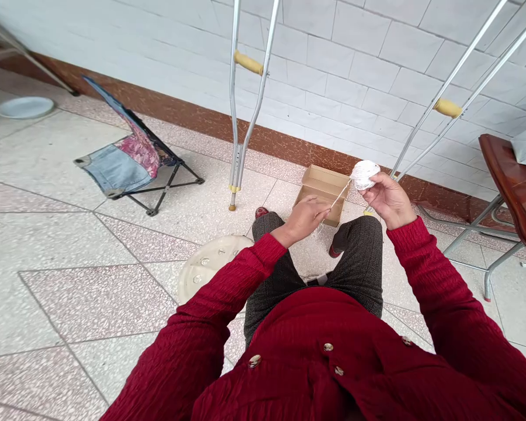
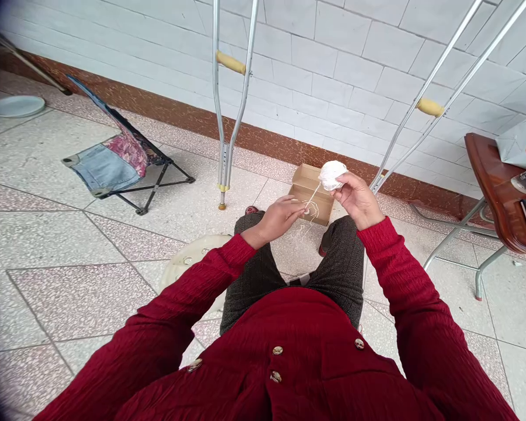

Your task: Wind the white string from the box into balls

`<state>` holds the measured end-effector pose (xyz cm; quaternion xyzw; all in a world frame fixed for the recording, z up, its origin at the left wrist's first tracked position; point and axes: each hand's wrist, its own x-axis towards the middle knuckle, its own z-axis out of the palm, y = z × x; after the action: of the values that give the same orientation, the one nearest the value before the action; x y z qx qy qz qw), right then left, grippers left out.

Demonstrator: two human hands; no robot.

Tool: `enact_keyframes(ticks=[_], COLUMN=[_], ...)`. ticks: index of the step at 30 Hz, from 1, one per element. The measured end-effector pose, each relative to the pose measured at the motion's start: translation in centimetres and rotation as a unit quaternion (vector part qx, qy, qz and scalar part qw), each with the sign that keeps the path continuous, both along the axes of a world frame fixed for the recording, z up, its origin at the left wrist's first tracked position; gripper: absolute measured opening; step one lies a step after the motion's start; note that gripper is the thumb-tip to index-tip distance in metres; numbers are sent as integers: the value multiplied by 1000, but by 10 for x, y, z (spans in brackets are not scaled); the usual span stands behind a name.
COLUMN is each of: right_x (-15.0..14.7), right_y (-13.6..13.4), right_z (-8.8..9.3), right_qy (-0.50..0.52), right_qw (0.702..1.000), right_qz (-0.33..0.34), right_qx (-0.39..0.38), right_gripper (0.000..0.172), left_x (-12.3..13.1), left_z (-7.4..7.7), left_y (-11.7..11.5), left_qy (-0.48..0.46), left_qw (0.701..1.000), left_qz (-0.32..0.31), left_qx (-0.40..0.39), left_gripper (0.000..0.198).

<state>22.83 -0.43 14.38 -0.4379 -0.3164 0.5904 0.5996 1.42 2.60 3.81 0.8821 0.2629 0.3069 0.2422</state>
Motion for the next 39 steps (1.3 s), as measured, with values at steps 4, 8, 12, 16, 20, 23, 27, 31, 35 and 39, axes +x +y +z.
enact_keyframes(ticks=[4,8,12,16,20,23,27,31,35,39], right_x=[8,4,-6,-15,-20,-15,5,20,9,-5], right_y=[0,-9,-10,-6,-2,4,25,38,26,5], right_z=[14,31,35,27,25,24,3,-37,-65,-65], right_qy=[-7,-48,-96,-122,-146,-171,-225,-330,-464,-431], right_qw=[1000,998,991,983,982,982,967,936,875,873], right_qz=[-10,26,83,131,115,38,-67,-63,11,188], right_qx=[23,40,48,39,43,74,103,110,137,127], right_gripper=[18,22,31,35,35,33,39,40,38,40], left_x=[-8,-15,-7,17,30,25,12,-2,-12,-15], left_z=[-24,-31,-4,39,51,35,17,32,53,52], left_y=[-2,18,38,30,12,2,-10,-16,1,27], left_qy=[17,38,-16,-177,-188,-147,-68,-12,4,-8], left_qw=[1000,999,995,964,953,951,950,962,982,995], left_qz=[-22,-12,63,13,4,-56,-116,-114,-72,-28], left_qx=[-13,-27,-77,-198,-238,-268,-283,-247,-176,-94], left_gripper=[35,26,21,42,27,38,40,40,35,21])
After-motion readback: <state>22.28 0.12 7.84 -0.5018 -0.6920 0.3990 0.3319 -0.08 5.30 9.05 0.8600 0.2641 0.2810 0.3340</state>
